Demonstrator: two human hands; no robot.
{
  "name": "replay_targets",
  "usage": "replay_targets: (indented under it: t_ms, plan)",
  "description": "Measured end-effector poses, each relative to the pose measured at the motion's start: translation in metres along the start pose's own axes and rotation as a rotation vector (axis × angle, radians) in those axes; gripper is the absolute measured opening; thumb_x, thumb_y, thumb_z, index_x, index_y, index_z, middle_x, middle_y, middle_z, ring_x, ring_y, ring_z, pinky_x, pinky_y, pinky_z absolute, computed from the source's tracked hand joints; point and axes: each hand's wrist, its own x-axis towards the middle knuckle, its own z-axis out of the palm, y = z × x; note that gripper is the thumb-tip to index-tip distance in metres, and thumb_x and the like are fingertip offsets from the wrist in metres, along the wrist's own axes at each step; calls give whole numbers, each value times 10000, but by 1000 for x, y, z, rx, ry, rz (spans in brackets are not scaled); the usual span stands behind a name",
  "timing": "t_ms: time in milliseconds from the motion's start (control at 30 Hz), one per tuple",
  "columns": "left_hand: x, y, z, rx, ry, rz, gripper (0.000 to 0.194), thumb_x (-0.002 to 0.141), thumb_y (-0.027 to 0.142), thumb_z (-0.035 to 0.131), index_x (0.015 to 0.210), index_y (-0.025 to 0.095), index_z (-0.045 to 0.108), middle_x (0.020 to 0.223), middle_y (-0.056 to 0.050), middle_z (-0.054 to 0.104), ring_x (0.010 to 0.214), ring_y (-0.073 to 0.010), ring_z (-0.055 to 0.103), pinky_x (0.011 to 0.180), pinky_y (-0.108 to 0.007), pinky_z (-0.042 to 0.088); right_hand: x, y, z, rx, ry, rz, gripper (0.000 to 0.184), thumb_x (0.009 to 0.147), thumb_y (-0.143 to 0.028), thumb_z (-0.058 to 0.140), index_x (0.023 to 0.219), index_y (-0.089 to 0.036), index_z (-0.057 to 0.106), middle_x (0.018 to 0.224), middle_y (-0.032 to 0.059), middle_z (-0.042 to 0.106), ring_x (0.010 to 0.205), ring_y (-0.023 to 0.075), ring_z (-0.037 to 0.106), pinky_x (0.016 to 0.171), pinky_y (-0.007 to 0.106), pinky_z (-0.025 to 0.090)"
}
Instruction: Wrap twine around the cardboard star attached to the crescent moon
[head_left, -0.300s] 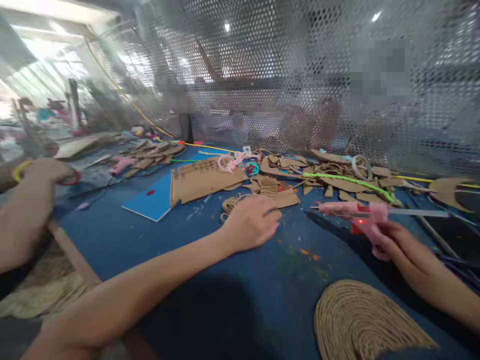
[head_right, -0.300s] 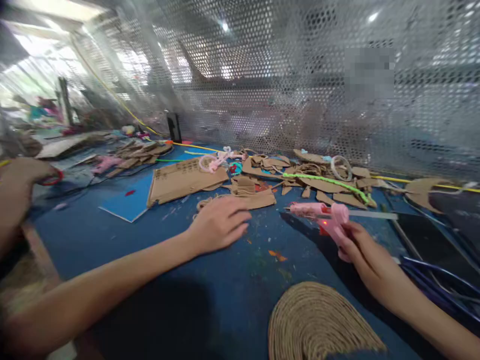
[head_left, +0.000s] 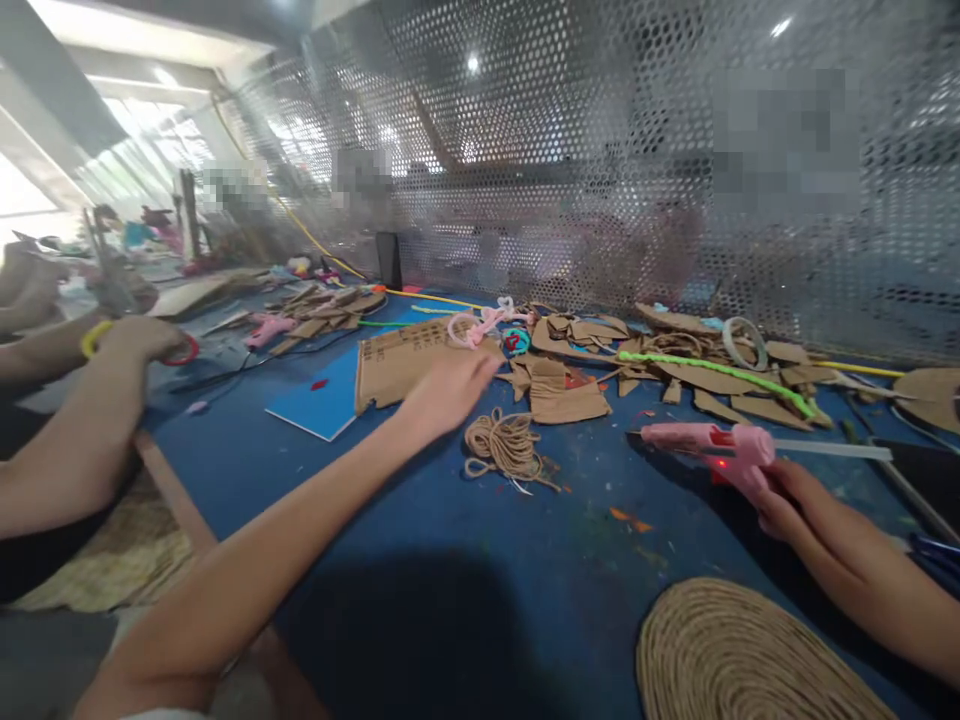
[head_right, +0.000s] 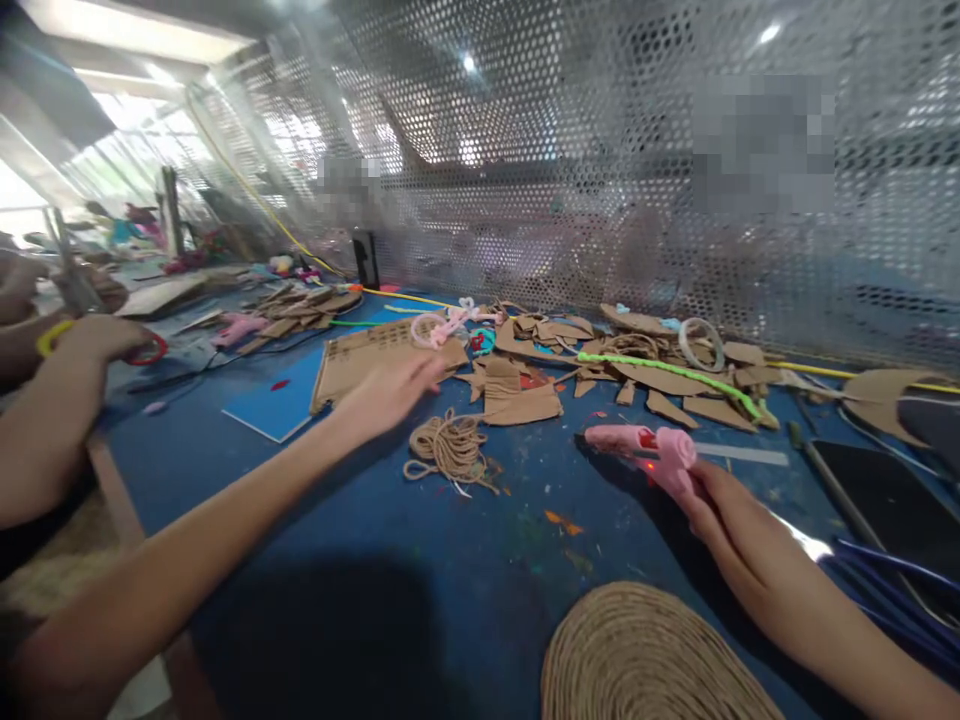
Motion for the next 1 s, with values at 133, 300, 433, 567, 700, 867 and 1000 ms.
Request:
replay_targets:
  t_ms: [133, 300, 433, 567, 700, 867, 1000]
  plan:
    - [17, -55, -15, 267, -150, -31, 541, 764, 425, 640, 1250, 203, 556, 1288, -110, 602, 1154, -289, 561, 955, -380, 425, -1, -6, -1, 8, -17, 61, 632, 828, -633, 333, 1213, -153, 473, 1259, 205, 580, 1182, 331, 558, 1060, 509, 396]
    - [20, -94, -16, 445, -287, -144, 499, 888, 474, 479, 1232, 125, 575, 1270, -164, 614, 1143, -295, 583, 939, -346, 431, 0, 7, 2, 16, -20, 71, 598, 849, -620, 332, 1256, -195, 445, 1336, 174, 539, 1232, 310, 518, 1069, 494, 389]
    - [17, -80, -25, 510, -137, -192, 415, 972, 333, 314, 1147, 106, 614, 1195, -193, 642, 1099, -322, 602, 901, -382, 432, 1, 11, 3, 5, -15, 74, 608, 847, -637, 325, 1251, -200, 452, 1346, 172, 536, 1190, 315, 548, 1052, 503, 403]
    - [14, -65, -37, 565, 129, -320, 466, 993, 388, 235, 1209, 154, 575, 1121, -170, 675, 992, -322, 644, 804, -395, 460, 0, 8, 2, -2, -11, 75, 643, 835, -669, 315, 1247, -199, 465, 1339, 170, 551, 1160, 321, 573, 1045, 512, 412]
    - [12, -62, -39, 575, 241, -383, 468, 993, 391, 224, 1217, 176, 575, 1097, -172, 683, 946, -328, 658, 758, -390, 462, -1, 7, 2, -14, 1, 75, 635, 831, -673, 325, 1234, -205, 479, 1321, 164, 574, 1127, 323, 603, 1034, 504, 430]
    - [12, -61, -36, 552, 261, -411, 451, 988, 380, 246, 1217, 182, 581, 1059, -173, 689, 941, -348, 659, 750, -403, 460, 1, 2, 1, -24, 22, 42, 628, 826, -669, 327, 1203, -199, 503, 1272, 172, 607, 1122, 318, 611, 1005, 508, 455]
    - [13, -61, -35, 539, 267, -425, 463, 986, 380, 236, 1233, 183, 574, 1089, -174, 678, 971, -320, 653, 802, -393, 456, 1, 0, 0, -38, 21, 3, 587, 839, -637, 329, 1171, -190, 517, 1235, 182, 622, 1109, 310, 621, 982, 500, 475]
